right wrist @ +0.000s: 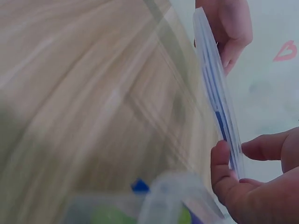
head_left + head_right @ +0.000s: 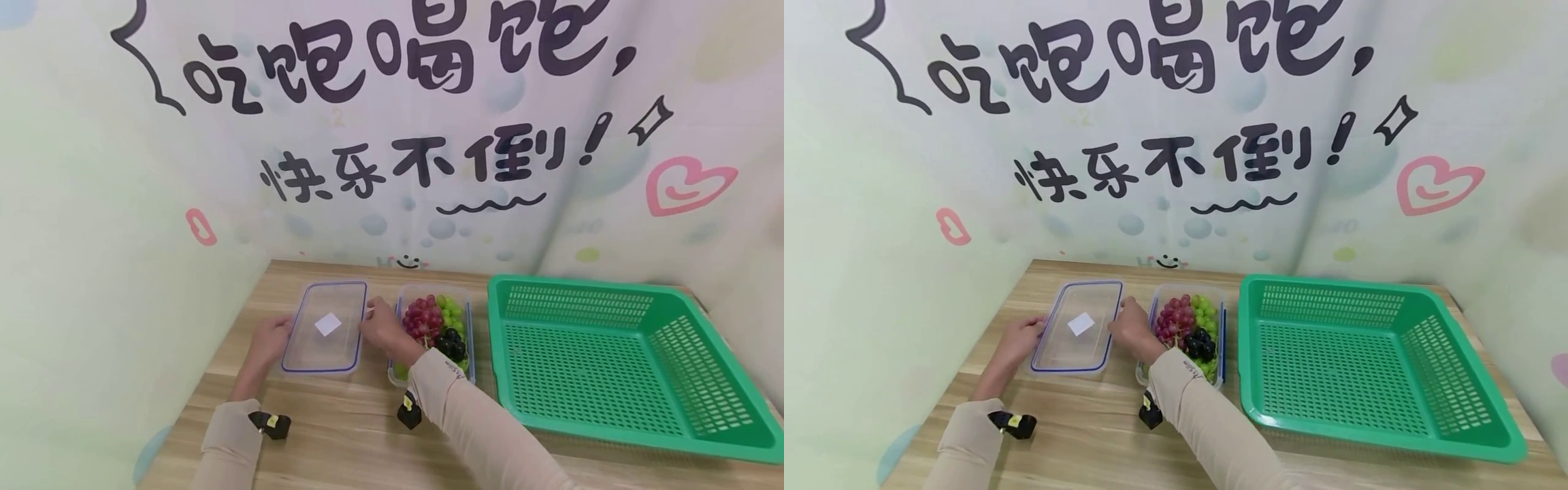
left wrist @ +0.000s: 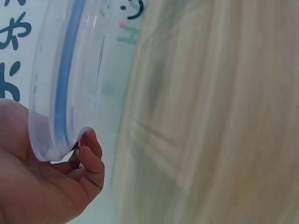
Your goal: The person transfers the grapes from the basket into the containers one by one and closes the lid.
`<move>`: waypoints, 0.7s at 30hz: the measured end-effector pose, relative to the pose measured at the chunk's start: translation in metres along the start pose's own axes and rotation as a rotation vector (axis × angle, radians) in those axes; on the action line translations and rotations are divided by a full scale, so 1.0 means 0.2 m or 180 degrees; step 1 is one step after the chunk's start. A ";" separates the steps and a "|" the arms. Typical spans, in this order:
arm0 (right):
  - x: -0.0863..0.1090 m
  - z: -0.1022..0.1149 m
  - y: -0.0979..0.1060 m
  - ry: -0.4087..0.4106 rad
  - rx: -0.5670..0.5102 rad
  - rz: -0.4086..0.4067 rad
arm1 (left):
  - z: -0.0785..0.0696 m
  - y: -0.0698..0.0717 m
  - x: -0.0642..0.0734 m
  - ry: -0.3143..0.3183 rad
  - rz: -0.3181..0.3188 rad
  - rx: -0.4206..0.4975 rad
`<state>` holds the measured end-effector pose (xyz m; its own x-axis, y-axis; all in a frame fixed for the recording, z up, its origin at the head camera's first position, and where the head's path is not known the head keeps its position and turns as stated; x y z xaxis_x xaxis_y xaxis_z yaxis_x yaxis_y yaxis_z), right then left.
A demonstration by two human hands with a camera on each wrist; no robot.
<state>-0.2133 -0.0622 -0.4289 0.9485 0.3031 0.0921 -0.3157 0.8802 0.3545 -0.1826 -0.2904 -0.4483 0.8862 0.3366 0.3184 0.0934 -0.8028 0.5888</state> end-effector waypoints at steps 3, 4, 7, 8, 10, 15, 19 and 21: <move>0.00 0.01 0.05 0.0094 0.0092 -0.0047 | -0.04 0.00 0.01 -0.0056 0.0006 0.0088; 0.00 0.01 0.06 0.0112 0.0105 -0.0050 | -0.06 0.00 0.02 -0.0056 0.0023 0.0122; 0.01 0.03 0.12 0.0109 0.0071 -0.0061 | -0.11 0.00 0.03 -0.0093 0.0015 0.0226; 0.00 0.03 0.14 0.0095 0.0064 -0.0067 | -0.13 0.00 0.04 -0.0097 0.0014 0.0263; 0.00 0.05 0.18 0.0078 0.0025 -0.0100 | -0.17 0.00 0.05 -0.0119 0.0019 0.0329; -0.01 0.09 0.28 0.0181 -0.0065 -0.0189 | -0.24 0.00 0.07 -0.0204 0.0032 0.0479; 0.00 0.11 0.35 0.0328 -0.0229 -0.0207 | -0.29 -0.01 0.08 -0.0322 0.0103 0.0568; 0.01 0.11 0.39 0.0365 -0.0340 -0.0177 | -0.31 -0.02 0.09 -0.0357 0.0158 0.0612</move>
Point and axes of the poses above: each hand's wrist, its own x-axis away from the middle knuckle, its own y-axis out of the back of the hand, z = x × y, the point moved 2 cm from there along -x, towards the middle knuckle, and after that the axes turned 12 degrees about y, right-handed, at the moved point
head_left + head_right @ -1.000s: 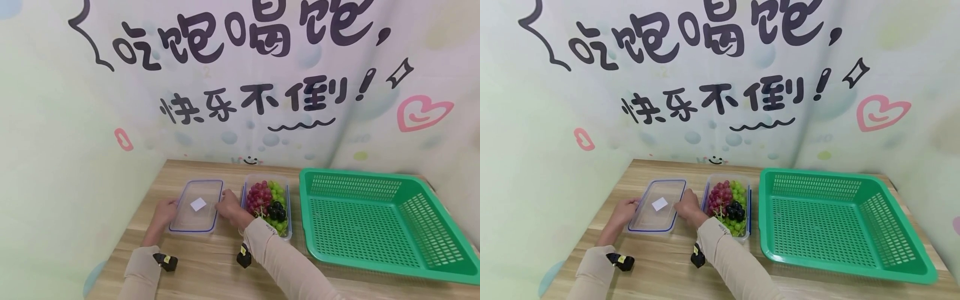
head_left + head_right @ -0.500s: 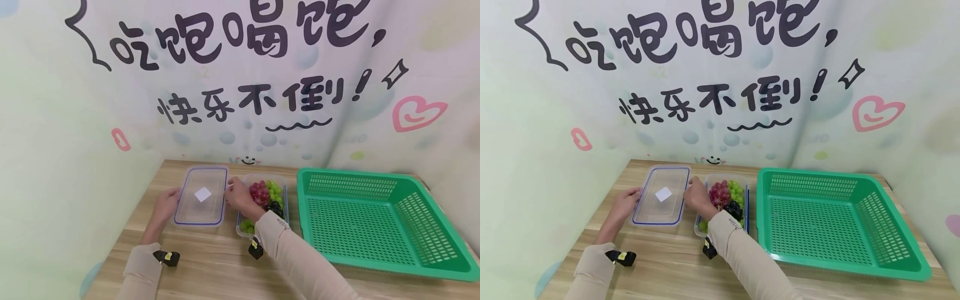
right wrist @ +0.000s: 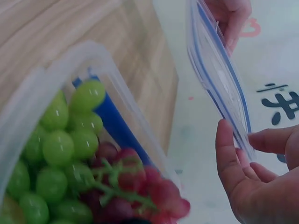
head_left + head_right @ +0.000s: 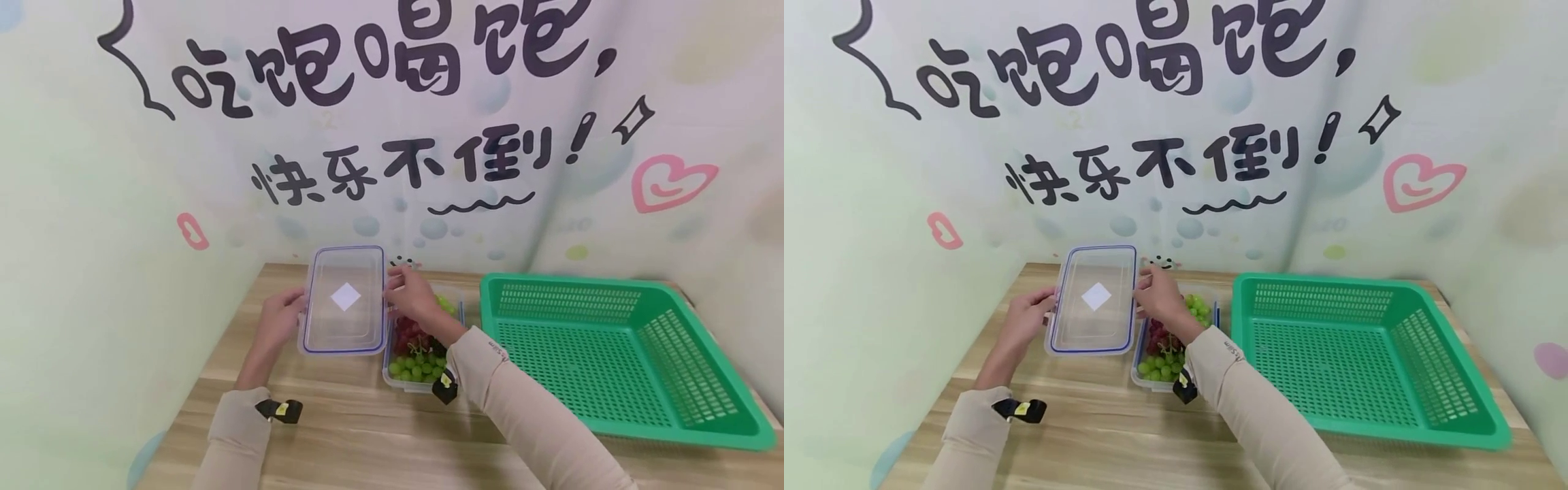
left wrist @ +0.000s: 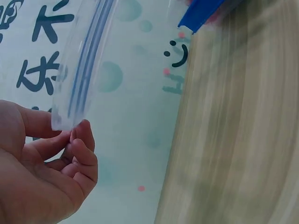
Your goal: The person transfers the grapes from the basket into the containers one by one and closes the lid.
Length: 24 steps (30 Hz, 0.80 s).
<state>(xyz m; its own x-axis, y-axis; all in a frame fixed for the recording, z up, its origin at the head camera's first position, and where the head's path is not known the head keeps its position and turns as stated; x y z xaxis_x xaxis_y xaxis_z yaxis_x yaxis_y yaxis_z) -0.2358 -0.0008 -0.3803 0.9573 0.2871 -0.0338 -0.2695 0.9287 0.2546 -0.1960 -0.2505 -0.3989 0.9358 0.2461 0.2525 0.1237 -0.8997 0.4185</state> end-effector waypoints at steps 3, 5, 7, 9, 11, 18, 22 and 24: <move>0.00 0.01 0.06 0.0028 -0.0144 0.0082 | -0.03 -0.02 0.00 -0.0056 0.0055 0.0020; 0.00 0.02 0.09 0.0016 -0.0200 0.0131 | -0.06 -0.03 0.00 -0.0076 0.0076 -0.0004; 0.00 0.03 0.12 0.0003 -0.0246 0.0159 | -0.08 -0.05 0.00 -0.0108 0.0068 -0.0053; 0.00 0.04 0.14 0.0008 -0.0297 0.0166 | -0.11 -0.06 0.00 -0.0154 0.0032 -0.0098; 0.00 0.04 0.17 0.0018 -0.0331 0.0141 | -0.14 -0.07 0.00 -0.0236 -0.0005 -0.0137; 0.01 0.05 0.27 0.0109 -0.0234 -0.0046 | -0.23 -0.12 -0.01 -0.0478 -0.0026 -0.0160; 0.02 0.06 0.33 0.0153 -0.0211 -0.0127 | -0.27 -0.16 0.00 -0.0600 -0.0022 -0.0097; 0.03 0.07 0.35 0.0182 -0.0166 -0.0172 | -0.29 -0.17 0.00 -0.0650 -0.0041 -0.0069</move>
Point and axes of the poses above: each hand's wrist, its own x-axis away from the middle knuckle, its own y-axis out of the back of the hand, z = x × y, the point moved 2 cm from there along -x, towards the middle knuckle, and after that the axes turned 12 degrees about y, right-handed, at the moved point
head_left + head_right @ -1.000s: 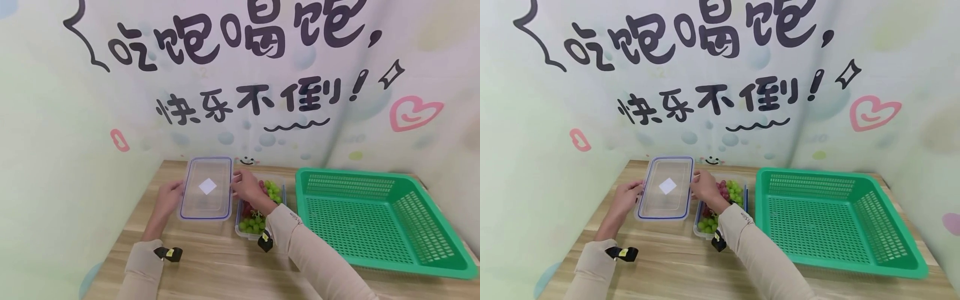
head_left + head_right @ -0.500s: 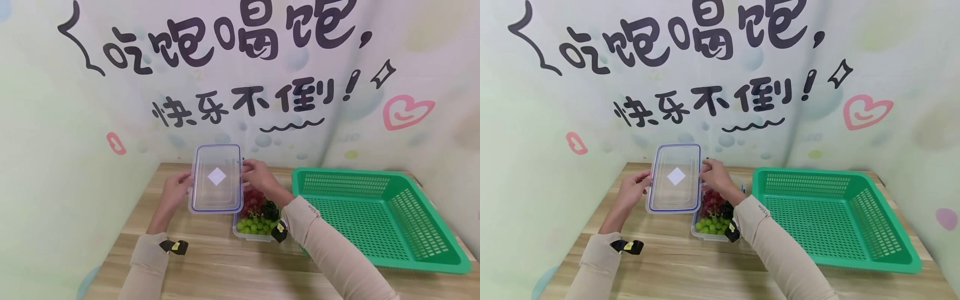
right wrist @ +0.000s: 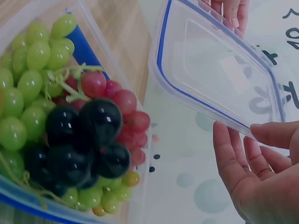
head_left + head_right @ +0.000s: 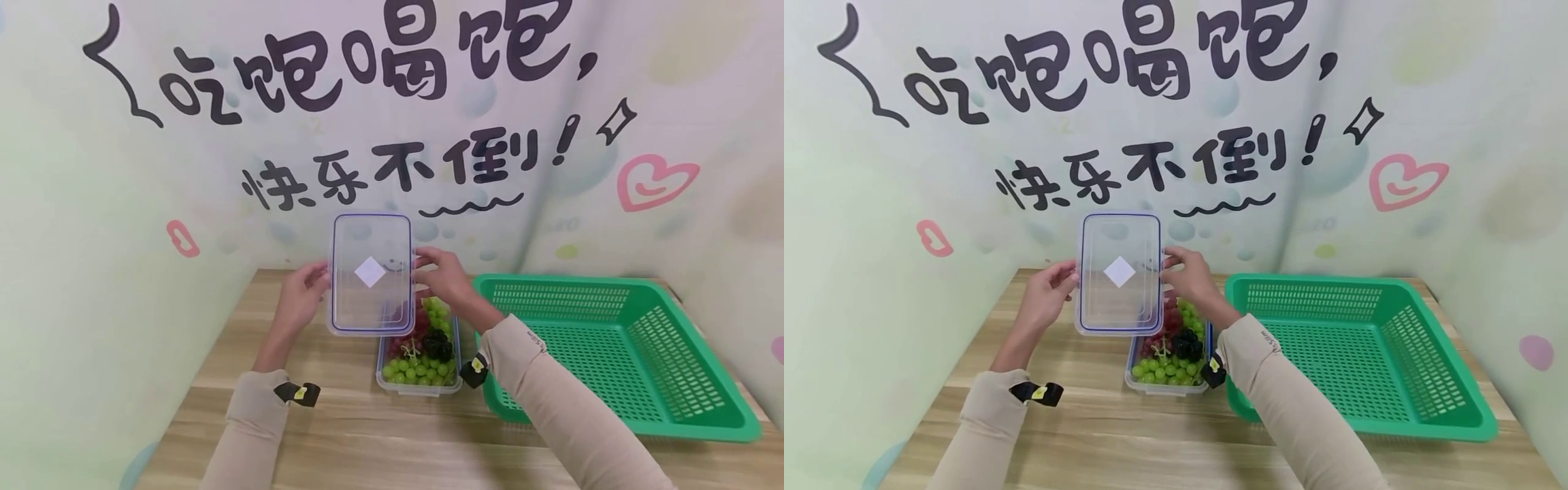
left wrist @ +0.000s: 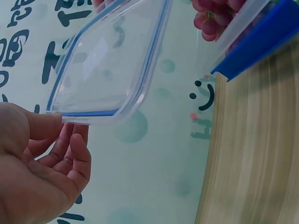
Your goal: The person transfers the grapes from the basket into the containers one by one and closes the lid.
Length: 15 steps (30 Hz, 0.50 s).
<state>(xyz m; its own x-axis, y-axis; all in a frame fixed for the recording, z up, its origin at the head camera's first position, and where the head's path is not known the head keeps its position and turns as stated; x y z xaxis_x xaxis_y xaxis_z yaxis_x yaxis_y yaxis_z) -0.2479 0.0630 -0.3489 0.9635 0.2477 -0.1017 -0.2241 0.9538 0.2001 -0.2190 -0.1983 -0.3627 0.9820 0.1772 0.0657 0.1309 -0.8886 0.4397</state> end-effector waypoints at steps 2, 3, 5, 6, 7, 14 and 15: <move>0.00 0.01 0.03 0.0028 0.0018 -0.0031 | -0.02 -0.02 0.00 -0.0054 -0.0041 0.0037; 0.01 0.01 0.04 0.0047 0.0023 -0.0050 | -0.03 -0.03 0.00 -0.0080 -0.0066 0.0059; 0.01 0.01 0.06 0.0072 0.0008 -0.0106 | -0.06 -0.05 0.00 -0.0126 -0.0105 0.0094; 0.01 0.01 0.08 0.0090 0.0014 -0.0141 | -0.07 -0.07 0.00 -0.0149 -0.0116 0.0120; 0.02 0.01 0.09 0.0111 0.0016 -0.0180 | -0.08 -0.08 0.00 -0.0169 -0.0113 0.0140; 0.02 0.02 0.17 0.0234 -0.0003 -0.0399 | -0.12 -0.15 -0.01 -0.0282 -0.0082 0.0277; 0.03 0.02 0.17 0.0249 0.0005 -0.0407 | -0.13 -0.16 -0.01 -0.0290 -0.0083 0.0283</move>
Point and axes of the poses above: each hand's wrist, its own x-axis away from the middle knuckle, its own y-axis out of the back of the hand, z = x × y, the point moved 2 cm from there along -x, towards the middle knuckle, and after that the axes turned 12 degrees about y, right-handed, at the moved point
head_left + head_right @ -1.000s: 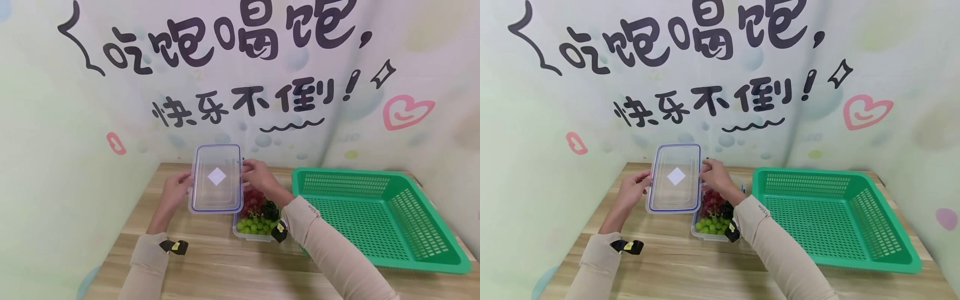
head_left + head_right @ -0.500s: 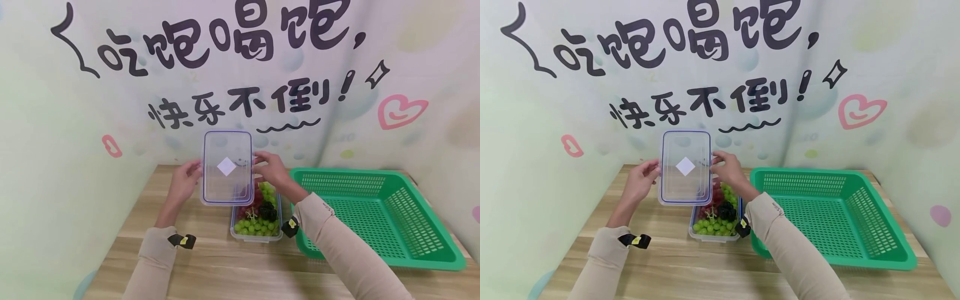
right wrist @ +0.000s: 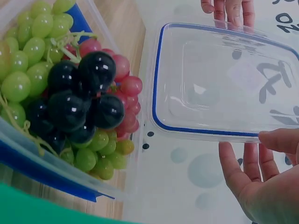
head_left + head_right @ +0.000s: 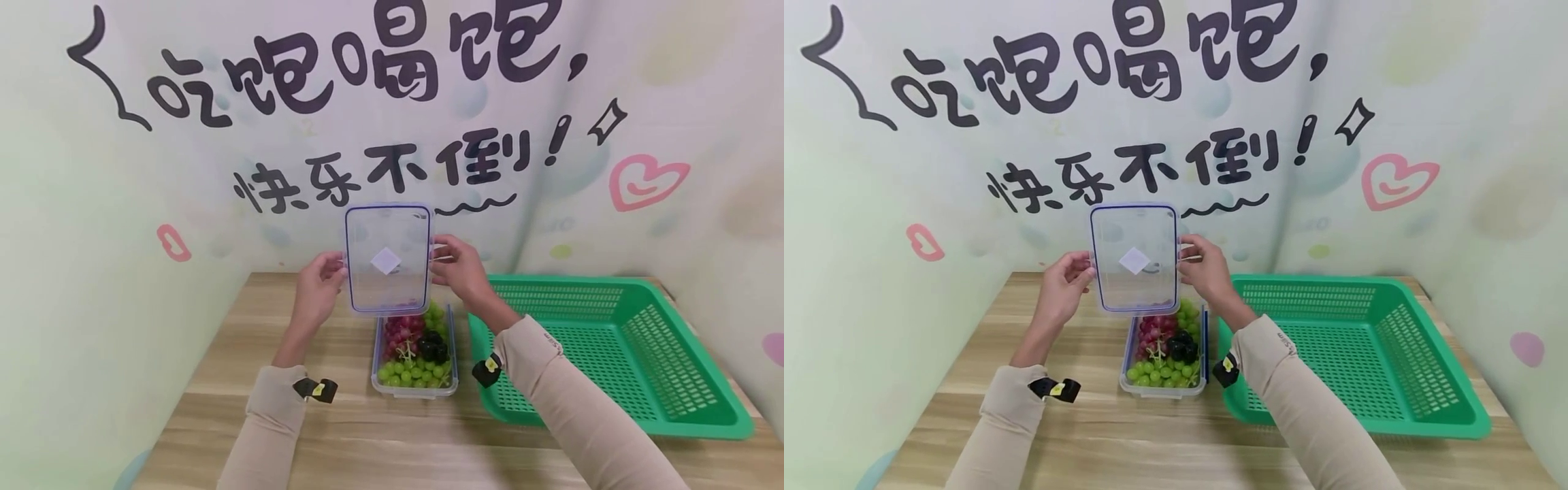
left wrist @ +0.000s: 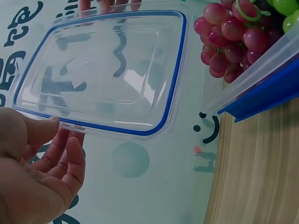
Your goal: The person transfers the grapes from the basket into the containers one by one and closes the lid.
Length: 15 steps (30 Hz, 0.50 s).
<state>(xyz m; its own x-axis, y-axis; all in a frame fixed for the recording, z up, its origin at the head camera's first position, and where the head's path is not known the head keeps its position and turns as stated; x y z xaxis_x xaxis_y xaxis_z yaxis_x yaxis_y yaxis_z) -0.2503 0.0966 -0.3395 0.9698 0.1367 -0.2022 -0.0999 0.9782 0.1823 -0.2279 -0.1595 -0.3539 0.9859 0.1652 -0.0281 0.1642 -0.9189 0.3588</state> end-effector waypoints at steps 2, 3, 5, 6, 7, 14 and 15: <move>0.00 0.00 0.02 0.0039 -0.0005 -0.0016 | -0.01 -0.01 0.00 -0.0030 0.0010 0.0037; 0.00 0.00 0.02 0.0068 -0.0008 -0.0025 | -0.01 -0.02 -0.01 -0.0036 0.0015 0.0054; 0.00 -0.01 0.04 0.0106 -0.0013 -0.0043 | -0.01 -0.04 -0.01 -0.0060 0.0018 0.0094; 0.00 -0.01 0.04 0.0122 -0.0005 -0.0049 | -0.02 -0.05 -0.02 -0.0070 0.0023 0.0118; 0.00 -0.01 0.05 0.0140 -0.0011 -0.0056 | -0.02 -0.06 -0.03 -0.0077 0.0026 0.0148; 0.01 -0.05 0.10 0.0197 0.0110 -0.0200 | 0.00 -0.14 -0.06 -0.0124 0.0125 0.0113; 0.01 -0.06 0.11 0.0200 0.0130 -0.0220 | 0.00 -0.15 -0.06 -0.0127 0.0145 0.0123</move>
<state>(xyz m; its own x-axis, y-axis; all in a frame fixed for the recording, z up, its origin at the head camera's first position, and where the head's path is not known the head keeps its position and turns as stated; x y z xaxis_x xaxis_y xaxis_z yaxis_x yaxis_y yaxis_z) -0.2523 0.1195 -0.3480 0.9581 0.0799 -0.2752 -0.0228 0.9786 0.2046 -0.2458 -0.1333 -0.3644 0.9928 0.1091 -0.0500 0.1194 -0.9384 0.3244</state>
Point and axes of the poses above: each hand's wrist, its own x-axis away from the middle knuckle, its own y-axis out of the back of the hand, z = x × y, the point moved 2 cm from there along -x, towards the middle knuckle, and after that the axes turned 12 degrees about y, right-handed, at the moved point
